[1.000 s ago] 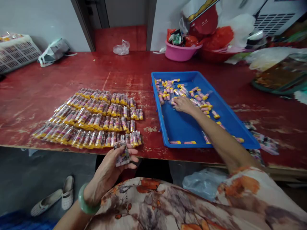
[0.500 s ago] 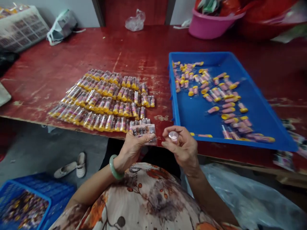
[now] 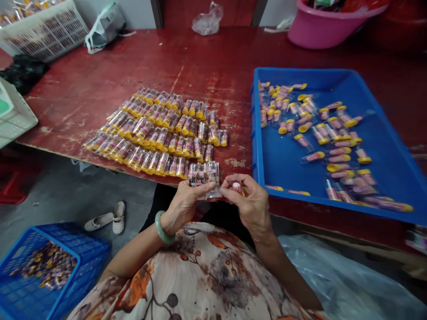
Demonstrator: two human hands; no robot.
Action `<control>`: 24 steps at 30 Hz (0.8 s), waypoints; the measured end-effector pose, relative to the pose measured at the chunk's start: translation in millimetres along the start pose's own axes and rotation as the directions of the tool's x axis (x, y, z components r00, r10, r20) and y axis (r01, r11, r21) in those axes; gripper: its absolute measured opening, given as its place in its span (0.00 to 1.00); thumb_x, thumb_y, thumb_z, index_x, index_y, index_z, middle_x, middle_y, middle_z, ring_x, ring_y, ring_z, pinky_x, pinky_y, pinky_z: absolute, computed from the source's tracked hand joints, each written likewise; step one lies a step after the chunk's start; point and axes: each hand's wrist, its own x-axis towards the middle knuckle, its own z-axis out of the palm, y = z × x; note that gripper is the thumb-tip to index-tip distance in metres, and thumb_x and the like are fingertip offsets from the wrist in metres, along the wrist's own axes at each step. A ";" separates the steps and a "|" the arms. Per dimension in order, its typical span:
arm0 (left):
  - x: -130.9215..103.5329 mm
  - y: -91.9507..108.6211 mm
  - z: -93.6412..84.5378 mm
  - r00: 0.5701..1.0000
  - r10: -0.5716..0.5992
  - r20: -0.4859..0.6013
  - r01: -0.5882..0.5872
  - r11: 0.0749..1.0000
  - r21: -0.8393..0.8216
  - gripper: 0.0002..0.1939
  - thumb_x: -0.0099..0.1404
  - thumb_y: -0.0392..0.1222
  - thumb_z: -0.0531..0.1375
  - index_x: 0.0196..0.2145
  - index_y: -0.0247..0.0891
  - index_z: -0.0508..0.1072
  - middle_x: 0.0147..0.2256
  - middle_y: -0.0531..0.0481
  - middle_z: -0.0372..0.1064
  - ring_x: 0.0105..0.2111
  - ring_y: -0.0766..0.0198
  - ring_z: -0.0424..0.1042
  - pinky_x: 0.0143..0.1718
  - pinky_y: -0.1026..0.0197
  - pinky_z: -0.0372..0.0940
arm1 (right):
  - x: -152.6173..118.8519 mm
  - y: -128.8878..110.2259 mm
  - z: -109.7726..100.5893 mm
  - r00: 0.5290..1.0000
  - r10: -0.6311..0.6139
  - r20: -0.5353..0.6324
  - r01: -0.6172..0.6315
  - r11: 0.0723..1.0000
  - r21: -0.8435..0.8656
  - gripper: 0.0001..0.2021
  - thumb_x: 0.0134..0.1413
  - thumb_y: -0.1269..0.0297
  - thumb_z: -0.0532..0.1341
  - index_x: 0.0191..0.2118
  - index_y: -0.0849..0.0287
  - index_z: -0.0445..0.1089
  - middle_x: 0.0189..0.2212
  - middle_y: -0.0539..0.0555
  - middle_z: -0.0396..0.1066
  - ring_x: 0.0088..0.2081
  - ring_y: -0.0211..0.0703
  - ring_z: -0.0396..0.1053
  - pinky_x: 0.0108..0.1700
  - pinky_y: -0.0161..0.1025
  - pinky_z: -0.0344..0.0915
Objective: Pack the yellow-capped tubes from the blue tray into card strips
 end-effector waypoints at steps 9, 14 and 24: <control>-1.0 2.0 -2.0 0.996 0.057 -0.065 -0.064 0.993 -0.103 0.17 0.47 0.41 0.76 0.34 0.31 0.80 0.32 0.49 0.77 0.27 0.66 0.74 0.31 0.63 0.73 | -32.3 -5.7 -17.1 0.828 -0.464 0.315 0.561 0.696 -0.448 0.20 0.62 0.72 0.58 0.59 0.54 0.66 0.45 0.56 0.67 0.47 0.43 0.69 0.47 0.39 0.69; -0.1 -1.8 -3.2 0.998 0.024 -0.060 -0.032 0.990 -0.140 0.17 0.46 0.42 0.76 0.32 0.31 0.79 0.28 0.50 0.75 0.24 0.68 0.73 0.29 0.65 0.71 | -35.5 -2.4 -7.1 0.747 -0.581 0.323 0.650 0.538 -0.536 0.17 0.61 0.73 0.60 0.55 0.60 0.66 0.43 0.58 0.69 0.45 0.45 0.70 0.45 0.41 0.70; -13.5 -5.2 6.8 0.998 0.045 -0.047 -0.053 0.977 -0.208 0.19 0.47 0.41 0.75 0.36 0.30 0.79 0.33 0.46 0.76 0.28 0.66 0.73 0.33 0.63 0.71 | -33.3 -4.4 -6.9 0.600 -0.711 0.367 0.726 0.290 -0.624 0.22 0.54 0.78 0.65 0.55 0.63 0.68 0.41 0.61 0.72 0.41 0.47 0.73 0.43 0.43 0.72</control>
